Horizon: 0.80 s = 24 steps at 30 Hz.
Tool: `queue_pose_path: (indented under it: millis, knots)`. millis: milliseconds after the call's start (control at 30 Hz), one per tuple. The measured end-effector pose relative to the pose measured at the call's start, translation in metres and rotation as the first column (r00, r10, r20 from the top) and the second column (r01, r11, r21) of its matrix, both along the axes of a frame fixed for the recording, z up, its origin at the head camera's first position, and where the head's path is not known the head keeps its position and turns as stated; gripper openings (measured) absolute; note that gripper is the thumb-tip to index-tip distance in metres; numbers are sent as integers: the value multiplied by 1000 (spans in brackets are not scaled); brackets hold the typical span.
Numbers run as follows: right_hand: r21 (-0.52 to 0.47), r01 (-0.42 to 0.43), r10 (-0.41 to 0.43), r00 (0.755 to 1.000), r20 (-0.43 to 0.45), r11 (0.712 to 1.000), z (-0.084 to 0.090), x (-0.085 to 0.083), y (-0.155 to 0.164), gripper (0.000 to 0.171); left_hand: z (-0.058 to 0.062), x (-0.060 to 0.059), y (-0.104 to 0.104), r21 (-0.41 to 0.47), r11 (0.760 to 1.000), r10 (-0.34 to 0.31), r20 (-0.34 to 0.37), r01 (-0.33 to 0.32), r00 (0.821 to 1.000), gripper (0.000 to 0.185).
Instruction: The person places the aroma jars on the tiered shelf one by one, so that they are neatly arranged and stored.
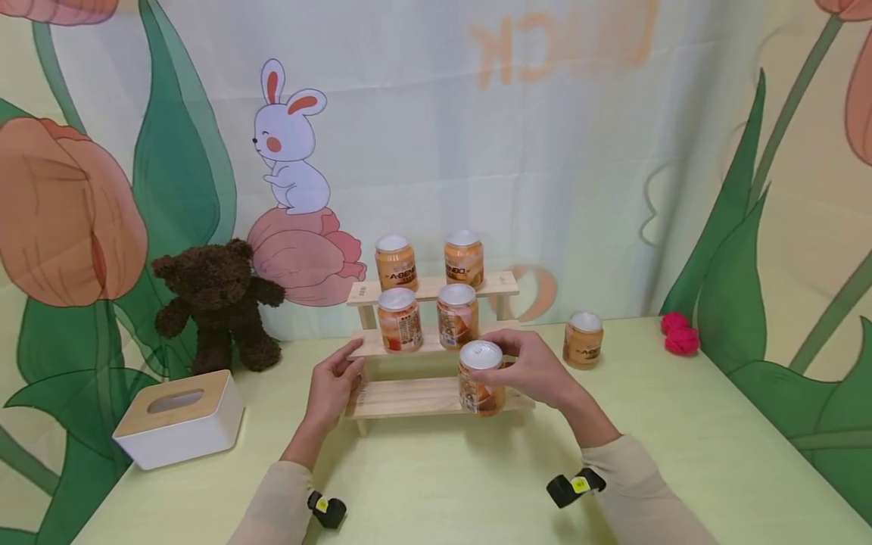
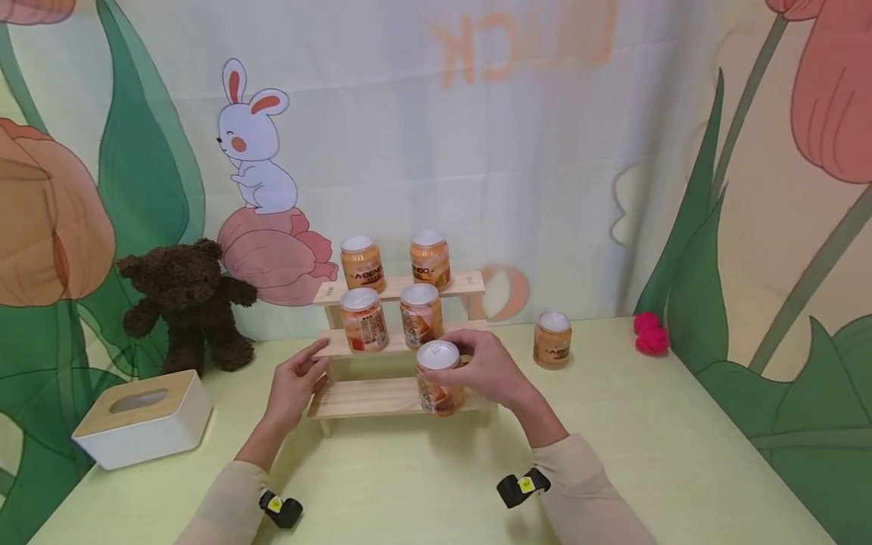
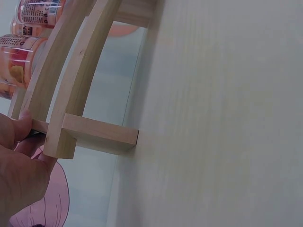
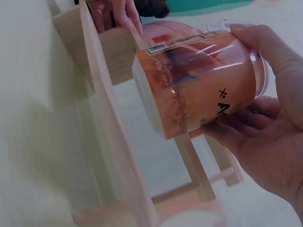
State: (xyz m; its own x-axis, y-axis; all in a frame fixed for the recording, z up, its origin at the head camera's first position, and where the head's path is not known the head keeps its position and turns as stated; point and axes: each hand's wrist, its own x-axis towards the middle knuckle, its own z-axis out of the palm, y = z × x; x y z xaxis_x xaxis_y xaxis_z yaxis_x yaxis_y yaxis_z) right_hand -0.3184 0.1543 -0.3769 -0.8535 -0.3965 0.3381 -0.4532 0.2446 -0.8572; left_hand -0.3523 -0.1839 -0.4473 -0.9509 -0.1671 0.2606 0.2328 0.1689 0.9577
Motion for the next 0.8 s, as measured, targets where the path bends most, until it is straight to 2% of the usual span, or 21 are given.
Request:
queue_pose_path:
  millis: [167,400,567,800]
  knots:
    - [-2,7,-7,1000,2,1000,-7,4,-18,46,-1,0,2,-7,1000,-11,16,11,1000,38]
    - [22,84,-83,996,-36,996,-11,4,-53,51,-1,1,0,-5,1000,10,18,-10,1000,38]
    - [28,141,-139,988,-63,990,-11,-1,-73,53,0,1,-1,8,1000,7,12,-7,1000,38]
    - [34,156,-154,987,-55,987,-17,-9,-88,51,2,2,1,-11,1000,10,19,-10,1000,38]
